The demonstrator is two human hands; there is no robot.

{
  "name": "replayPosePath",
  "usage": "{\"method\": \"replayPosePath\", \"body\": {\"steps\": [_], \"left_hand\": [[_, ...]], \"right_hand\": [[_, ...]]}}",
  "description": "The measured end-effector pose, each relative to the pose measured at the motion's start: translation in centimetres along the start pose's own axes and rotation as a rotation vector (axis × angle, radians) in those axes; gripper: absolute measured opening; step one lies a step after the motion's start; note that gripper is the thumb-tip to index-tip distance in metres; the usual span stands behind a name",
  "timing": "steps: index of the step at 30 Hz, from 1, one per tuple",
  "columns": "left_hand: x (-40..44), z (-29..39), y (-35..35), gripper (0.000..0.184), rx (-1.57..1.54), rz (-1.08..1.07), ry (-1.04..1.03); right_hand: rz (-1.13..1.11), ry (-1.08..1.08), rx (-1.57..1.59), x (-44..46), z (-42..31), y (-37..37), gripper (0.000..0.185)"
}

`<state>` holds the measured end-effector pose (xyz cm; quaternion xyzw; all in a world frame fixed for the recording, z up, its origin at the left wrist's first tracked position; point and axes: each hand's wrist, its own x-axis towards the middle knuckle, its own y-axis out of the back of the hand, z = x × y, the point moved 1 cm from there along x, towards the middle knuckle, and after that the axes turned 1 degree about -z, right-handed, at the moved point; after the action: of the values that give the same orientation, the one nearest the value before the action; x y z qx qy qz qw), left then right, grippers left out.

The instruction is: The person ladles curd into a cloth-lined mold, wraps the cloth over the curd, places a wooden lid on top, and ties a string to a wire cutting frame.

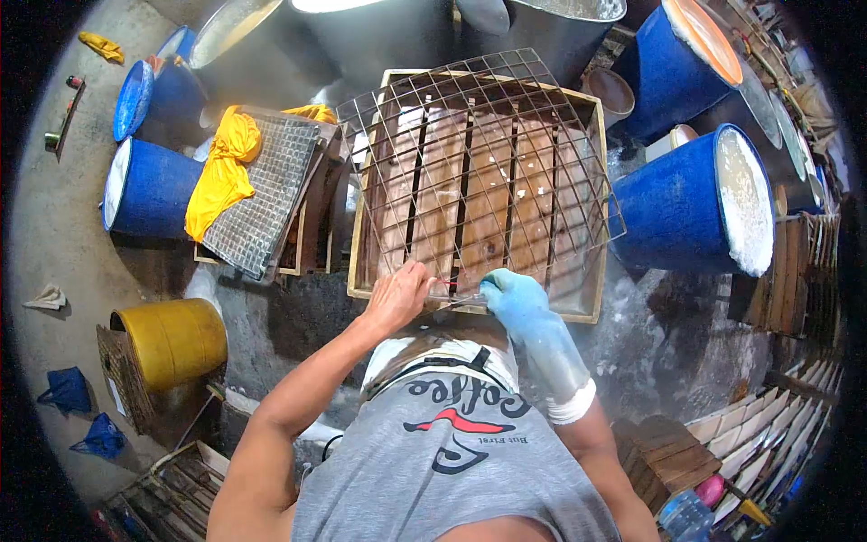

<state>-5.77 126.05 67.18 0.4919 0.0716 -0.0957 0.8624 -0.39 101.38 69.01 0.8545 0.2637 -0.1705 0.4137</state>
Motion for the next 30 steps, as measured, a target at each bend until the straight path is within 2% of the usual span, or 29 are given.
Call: {"method": "replayPosePath", "body": {"steps": [1,2,3,5,6,8,9,10,11,13,16,18,20,24,26,28,30], "left_hand": [[0.0,0.5,0.5,0.025,-0.066,0.094,-0.124],[0.0,0.9,0.7,0.025,-0.133,0.188,-0.248],[0.1,0.8,0.5,0.025,-0.136,0.186,-0.250],[0.1,0.2,-0.4,0.023,-0.539,0.029,-0.128],[0.0,-0.1,-0.7,0.023,-0.540,0.031,-0.127],[-0.2,-0.9,-1.4,0.024,-0.782,-0.082,0.091],[-0.3,-0.9,-2.1,0.023,-0.976,-0.042,0.173],[-0.2,-1.0,-2.4,0.023,-0.977,-0.043,0.173],[-0.1,-1.2,-2.7,0.024,-1.058,-0.007,0.205],[0.2,-1.5,-3.4,0.025,-1.142,0.027,0.240],[0.7,-2.2,-4.6,0.027,-1.053,0.055,0.195],[1.1,-3.0,-5.9,0.024,-0.872,0.104,0.080],[1.1,-2.5,-5.8,0.025,-0.883,0.112,0.069],[0.7,-0.7,-4.6,0.029,-0.784,0.180,0.092],[0.7,-0.9,-5.2,0.028,-0.733,0.266,0.048],[0.6,-0.7,-5.5,0.028,-0.690,0.343,-0.008],[0.3,-0.2,-5.5,0.026,-0.627,0.412,0.004]], "right_hand": [[-0.001,-0.002,-0.004,0.2,0.3,-0.5,0.030],[0.030,0.060,0.175,0.4,0.4,-1.1,0.029],[0.062,0.122,0.354,0.6,0.5,-1.8,0.029],[0.083,0.142,0.476,0.7,0.2,-3.3,0.027],[0.106,0.167,0.599,0.9,0.0,-4.0,0.026],[0.125,0.213,0.618,1.3,0.0,-4.9,0.024],[-0.004,0.139,0.883,1.3,0.2,-5.3,0.023],[-0.140,0.060,1.145,1.1,-0.3,-5.2,0.022],[-0.142,0.058,1.145,0.9,-0.7,-5.0,0.022],[-0.230,-0.094,1.376,0.3,-1.3,-4.4,0.019],[-0.123,0.000,1.201,1.7,0.3,-6.0,0.017],[-0.098,0.033,1.114,3.0,1.5,-6.8,0.017],[0.045,0.048,0.734,3.4,1.5,-6.6,0.007],[0.194,0.103,0.673,3.2,1.7,-7.6,0.010],[0.352,0.414,0.274,2.0,1.2,-7.8,0.014],[0.308,0.331,0.361,2.1,1.2,-6.7,0.017],[0.290,0.119,0.496,3.0,0.5,-5.3,0.015]]}}
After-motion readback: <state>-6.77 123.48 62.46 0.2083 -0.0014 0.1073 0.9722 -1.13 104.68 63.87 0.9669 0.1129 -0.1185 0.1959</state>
